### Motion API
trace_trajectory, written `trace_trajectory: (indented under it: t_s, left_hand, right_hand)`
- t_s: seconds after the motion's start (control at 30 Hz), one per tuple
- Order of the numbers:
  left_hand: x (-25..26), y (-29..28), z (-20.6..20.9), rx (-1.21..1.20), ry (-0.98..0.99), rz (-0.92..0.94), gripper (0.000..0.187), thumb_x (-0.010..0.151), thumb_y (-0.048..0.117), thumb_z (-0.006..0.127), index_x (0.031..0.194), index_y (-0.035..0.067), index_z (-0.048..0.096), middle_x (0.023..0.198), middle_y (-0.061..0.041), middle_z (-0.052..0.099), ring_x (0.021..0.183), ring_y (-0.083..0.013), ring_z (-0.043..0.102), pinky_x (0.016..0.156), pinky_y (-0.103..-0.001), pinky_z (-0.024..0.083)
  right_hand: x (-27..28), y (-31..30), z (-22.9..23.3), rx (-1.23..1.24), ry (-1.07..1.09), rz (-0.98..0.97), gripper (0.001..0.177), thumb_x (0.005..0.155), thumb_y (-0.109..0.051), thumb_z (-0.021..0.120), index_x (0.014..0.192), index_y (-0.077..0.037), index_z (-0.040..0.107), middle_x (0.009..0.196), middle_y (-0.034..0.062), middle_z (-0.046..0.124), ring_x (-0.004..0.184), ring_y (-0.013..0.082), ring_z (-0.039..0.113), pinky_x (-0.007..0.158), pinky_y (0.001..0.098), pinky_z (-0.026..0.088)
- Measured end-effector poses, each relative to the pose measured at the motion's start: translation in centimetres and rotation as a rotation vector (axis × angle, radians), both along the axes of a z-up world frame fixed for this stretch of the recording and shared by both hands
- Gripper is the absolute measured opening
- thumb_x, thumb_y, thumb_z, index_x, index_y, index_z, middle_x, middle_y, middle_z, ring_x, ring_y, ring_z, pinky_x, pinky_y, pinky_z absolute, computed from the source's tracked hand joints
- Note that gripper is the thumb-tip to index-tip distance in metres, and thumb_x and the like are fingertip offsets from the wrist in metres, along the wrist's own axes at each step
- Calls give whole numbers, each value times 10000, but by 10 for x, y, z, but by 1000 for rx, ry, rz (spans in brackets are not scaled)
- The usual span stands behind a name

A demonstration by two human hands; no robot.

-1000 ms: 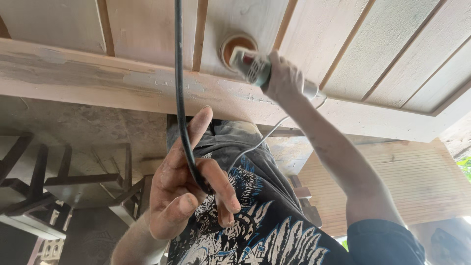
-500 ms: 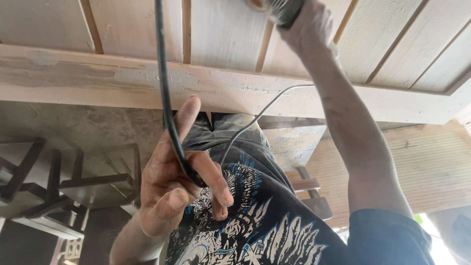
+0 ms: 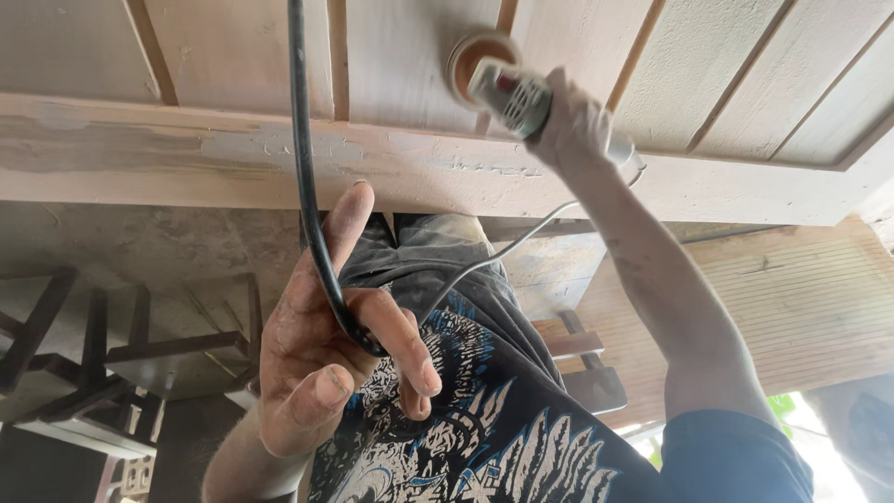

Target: The person uses an orbital sander to smooth the surface of a large wooden door or panel. They move the sander across the flat panels and along the frame, managing the power cord with the other hand to avoid interference.

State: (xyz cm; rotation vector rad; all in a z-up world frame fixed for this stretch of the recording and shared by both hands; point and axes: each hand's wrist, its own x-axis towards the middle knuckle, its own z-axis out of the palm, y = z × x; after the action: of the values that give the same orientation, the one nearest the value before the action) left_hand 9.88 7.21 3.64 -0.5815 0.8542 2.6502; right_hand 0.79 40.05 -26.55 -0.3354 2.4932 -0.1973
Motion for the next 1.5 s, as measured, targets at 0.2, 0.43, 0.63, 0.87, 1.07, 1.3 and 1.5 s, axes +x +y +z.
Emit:
trace_trajectory:
  t_s: [0.2,0.43,0.63,0.87,1.07,1.3,1.5]
  left_hand:
    - [-6,2,-1,-37,-4,56,995,1005,340,695,1664,-68,71,817,-201,721,654,-210,726,490,-294,627]
    - [-5,3,1,-71,-13,27,1001,979,346,683,1617,-80,38,797,-191,706,645,-208,711,494,-307,619]
    - [-1,0,-7,-22,5,33,983,1035,331,674,1670,-64,35,895,-212,727,641,-206,721,534,-302,629]
    - [4,-6,-5,-25,26,89,976,1041,324,682,1679,-54,47,868,-202,722,637,-193,715,522,-283,625]
    - [-1,-15,-4,-32,28,111,968,1039,311,672,1674,-69,48,871,-205,722,643,-197,716,521,-287,622]
    - [-10,-20,-8,10,24,131,948,1013,259,654,1640,-71,23,879,-222,721,647,-204,708,501,-287,613]
    - [-12,-23,-6,-35,4,92,972,1008,290,675,1663,-86,63,874,-211,729,605,-204,723,511,-292,622]
  right_hand:
    - [-46,26,-22,-32,103,-59,637,849,-302,896,1234,-66,446,930,161,709,706,272,716,523,390,623]
    - [-36,10,-2,-104,97,-148,754,787,-259,886,1355,-59,432,999,158,729,767,274,754,577,379,643]
    - [28,-40,31,-88,-39,-74,536,873,-332,877,1136,-101,472,959,148,710,791,310,718,653,481,602]
    - [17,-97,19,-3,-201,28,556,802,-237,848,1174,-96,460,922,123,657,803,283,697,674,412,606]
    - [-6,-91,11,-10,-61,137,709,718,-285,904,1236,-95,459,990,147,669,876,327,691,768,495,586]
    - [-117,-43,-25,-27,202,57,624,864,-422,906,1233,-45,574,932,138,717,722,250,720,629,399,628]
    - [-83,-55,-3,-127,-148,-448,469,944,-442,690,1219,-81,571,901,78,711,641,189,717,518,337,625]
